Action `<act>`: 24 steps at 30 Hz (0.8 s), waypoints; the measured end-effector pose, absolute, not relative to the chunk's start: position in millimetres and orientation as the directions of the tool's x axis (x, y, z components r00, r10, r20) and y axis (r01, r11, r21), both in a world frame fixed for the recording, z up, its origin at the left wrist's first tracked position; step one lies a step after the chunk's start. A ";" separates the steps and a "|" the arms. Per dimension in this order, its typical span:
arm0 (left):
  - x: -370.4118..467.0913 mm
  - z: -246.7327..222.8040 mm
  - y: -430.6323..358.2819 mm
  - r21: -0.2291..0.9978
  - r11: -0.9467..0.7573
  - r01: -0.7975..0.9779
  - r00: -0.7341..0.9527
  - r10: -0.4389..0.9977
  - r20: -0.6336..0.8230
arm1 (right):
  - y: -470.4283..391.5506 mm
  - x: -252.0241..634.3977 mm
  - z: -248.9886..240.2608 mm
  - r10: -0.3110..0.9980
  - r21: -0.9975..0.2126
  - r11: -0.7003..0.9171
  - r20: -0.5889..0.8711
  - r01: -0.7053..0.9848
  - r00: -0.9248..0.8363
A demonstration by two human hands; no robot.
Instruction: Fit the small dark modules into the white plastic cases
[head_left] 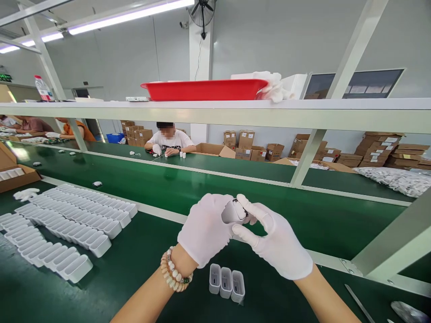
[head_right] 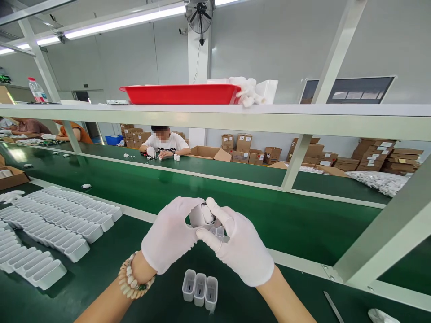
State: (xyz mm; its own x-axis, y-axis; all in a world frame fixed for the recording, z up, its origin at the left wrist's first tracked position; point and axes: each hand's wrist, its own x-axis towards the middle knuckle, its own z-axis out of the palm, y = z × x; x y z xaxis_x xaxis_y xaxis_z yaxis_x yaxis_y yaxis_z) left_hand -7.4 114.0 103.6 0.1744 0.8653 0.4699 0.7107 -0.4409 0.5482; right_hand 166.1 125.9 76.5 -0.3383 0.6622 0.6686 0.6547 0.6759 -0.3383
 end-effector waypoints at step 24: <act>1.7 82.7 127.6 0.747 -0.588 0.312 0.145 0.806 0.574 | 120.7 151.0 70.8 0.480 -0.148 0.669 0.834 0.728 -0.271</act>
